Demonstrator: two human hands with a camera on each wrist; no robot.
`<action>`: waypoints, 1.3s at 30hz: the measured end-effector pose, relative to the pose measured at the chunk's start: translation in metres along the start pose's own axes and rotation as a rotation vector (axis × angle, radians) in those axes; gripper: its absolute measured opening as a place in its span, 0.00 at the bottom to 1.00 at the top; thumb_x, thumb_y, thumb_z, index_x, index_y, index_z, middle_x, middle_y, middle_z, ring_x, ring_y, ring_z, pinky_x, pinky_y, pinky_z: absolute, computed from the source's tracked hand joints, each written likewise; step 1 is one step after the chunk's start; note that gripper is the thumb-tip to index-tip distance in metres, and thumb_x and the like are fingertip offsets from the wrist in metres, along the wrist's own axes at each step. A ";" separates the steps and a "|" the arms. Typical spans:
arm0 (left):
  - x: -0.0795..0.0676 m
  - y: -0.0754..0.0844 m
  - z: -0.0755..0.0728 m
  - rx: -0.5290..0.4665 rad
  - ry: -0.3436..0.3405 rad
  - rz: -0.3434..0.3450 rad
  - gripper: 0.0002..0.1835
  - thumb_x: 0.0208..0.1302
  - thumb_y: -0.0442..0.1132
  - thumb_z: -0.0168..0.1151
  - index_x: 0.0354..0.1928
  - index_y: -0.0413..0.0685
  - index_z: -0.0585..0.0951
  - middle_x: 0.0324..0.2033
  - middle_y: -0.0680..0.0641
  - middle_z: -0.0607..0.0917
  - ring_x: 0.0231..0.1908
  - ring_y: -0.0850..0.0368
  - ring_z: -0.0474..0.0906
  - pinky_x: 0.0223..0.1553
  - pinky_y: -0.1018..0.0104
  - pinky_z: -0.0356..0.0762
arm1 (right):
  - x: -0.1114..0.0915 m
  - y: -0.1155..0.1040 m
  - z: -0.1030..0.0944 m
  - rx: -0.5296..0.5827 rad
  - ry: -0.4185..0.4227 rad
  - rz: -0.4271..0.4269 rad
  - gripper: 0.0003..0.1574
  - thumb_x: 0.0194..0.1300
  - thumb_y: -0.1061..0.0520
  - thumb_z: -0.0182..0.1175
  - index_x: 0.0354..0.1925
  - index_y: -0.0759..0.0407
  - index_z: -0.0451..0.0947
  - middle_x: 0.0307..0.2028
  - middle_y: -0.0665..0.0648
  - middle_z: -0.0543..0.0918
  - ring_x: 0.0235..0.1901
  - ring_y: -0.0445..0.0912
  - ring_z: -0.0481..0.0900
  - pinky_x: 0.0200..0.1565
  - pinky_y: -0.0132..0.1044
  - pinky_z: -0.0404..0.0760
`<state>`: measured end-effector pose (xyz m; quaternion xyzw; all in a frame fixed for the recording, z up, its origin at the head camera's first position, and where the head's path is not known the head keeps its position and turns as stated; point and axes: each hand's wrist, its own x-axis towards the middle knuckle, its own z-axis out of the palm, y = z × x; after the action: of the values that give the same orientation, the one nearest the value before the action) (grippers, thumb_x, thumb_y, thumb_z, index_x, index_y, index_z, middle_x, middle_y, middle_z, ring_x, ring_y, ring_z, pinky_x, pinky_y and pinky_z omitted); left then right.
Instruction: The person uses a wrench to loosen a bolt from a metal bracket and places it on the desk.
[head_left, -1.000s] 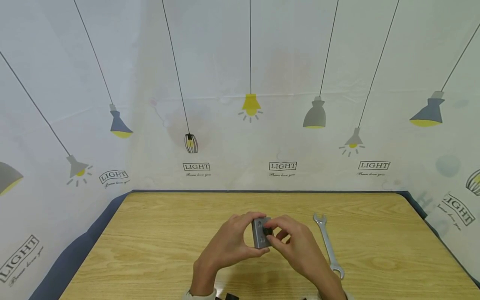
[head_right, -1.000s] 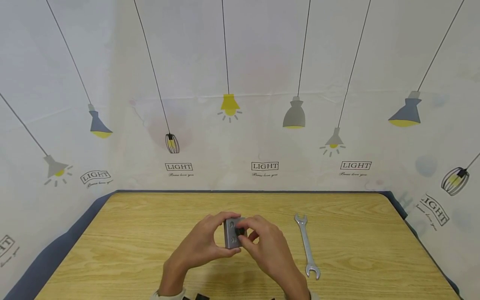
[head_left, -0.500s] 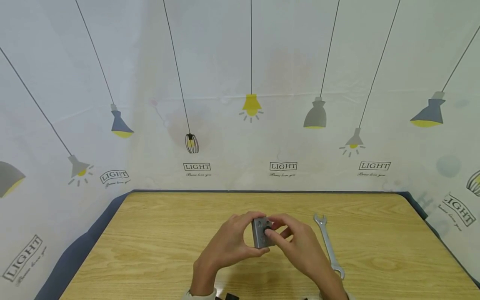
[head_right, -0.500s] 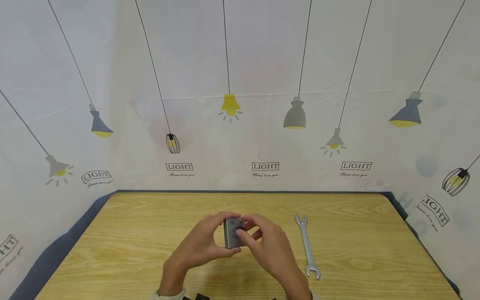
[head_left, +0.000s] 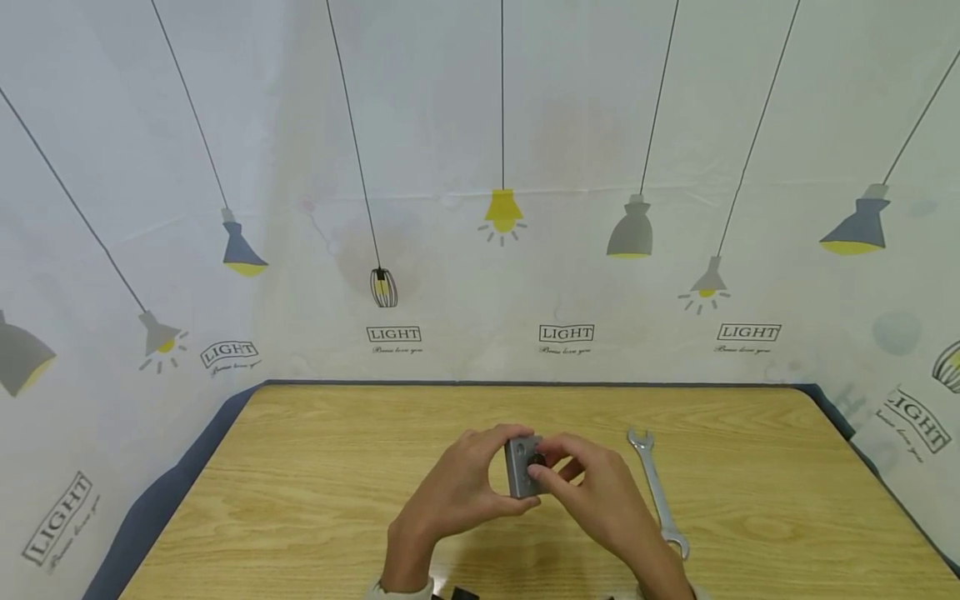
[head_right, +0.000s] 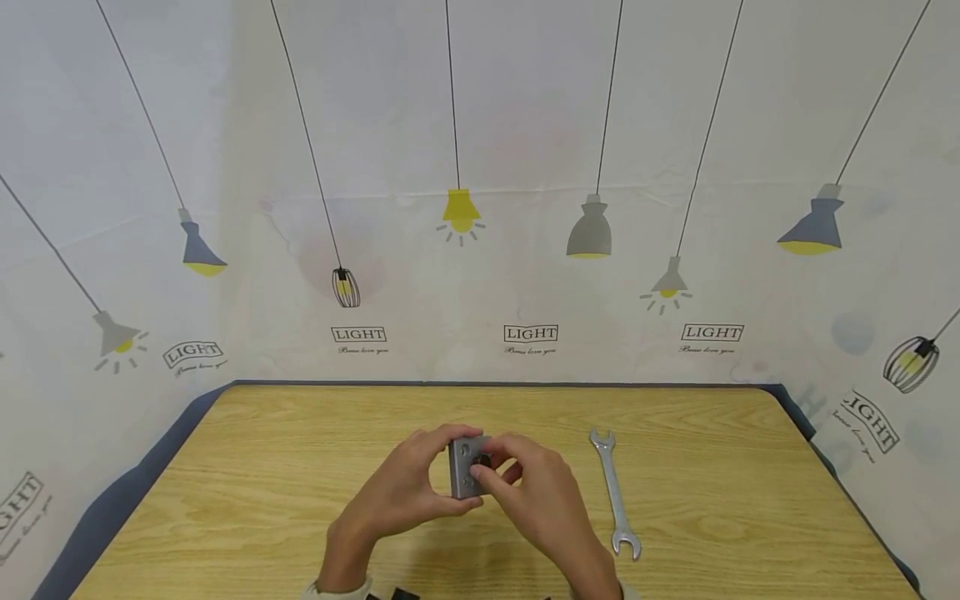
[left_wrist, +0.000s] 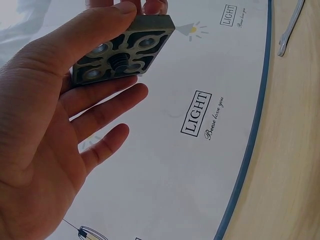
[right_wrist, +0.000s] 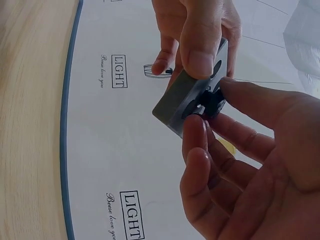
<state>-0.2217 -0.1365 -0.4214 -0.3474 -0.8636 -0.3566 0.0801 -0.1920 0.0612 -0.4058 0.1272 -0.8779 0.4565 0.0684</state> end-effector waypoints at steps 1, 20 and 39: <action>0.000 0.000 0.000 0.001 -0.001 -0.001 0.38 0.49 0.49 0.80 0.63 0.57 0.74 0.53 0.60 0.82 0.45 0.64 0.77 0.55 0.55 0.75 | 0.000 0.000 0.000 -0.002 0.000 -0.005 0.10 0.61 0.56 0.70 0.42 0.52 0.84 0.33 0.47 0.84 0.31 0.38 0.80 0.34 0.30 0.80; 0.001 0.001 -0.002 0.003 -0.021 -0.019 0.38 0.49 0.47 0.80 0.63 0.53 0.75 0.52 0.59 0.82 0.44 0.63 0.77 0.52 0.58 0.76 | -0.001 -0.001 -0.001 -0.009 -0.007 -0.034 0.09 0.60 0.58 0.70 0.41 0.52 0.84 0.33 0.49 0.84 0.29 0.38 0.81 0.32 0.30 0.80; 0.001 0.000 -0.002 0.006 -0.012 -0.007 0.38 0.48 0.46 0.80 0.63 0.53 0.75 0.53 0.59 0.82 0.45 0.63 0.77 0.53 0.58 0.75 | -0.003 0.000 -0.002 -0.032 -0.010 -0.114 0.12 0.59 0.62 0.70 0.43 0.54 0.84 0.42 0.53 0.86 0.29 0.36 0.81 0.32 0.30 0.80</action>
<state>-0.2224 -0.1372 -0.4197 -0.3464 -0.8663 -0.3521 0.0745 -0.1890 0.0629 -0.4054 0.1780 -0.8767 0.4373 0.0920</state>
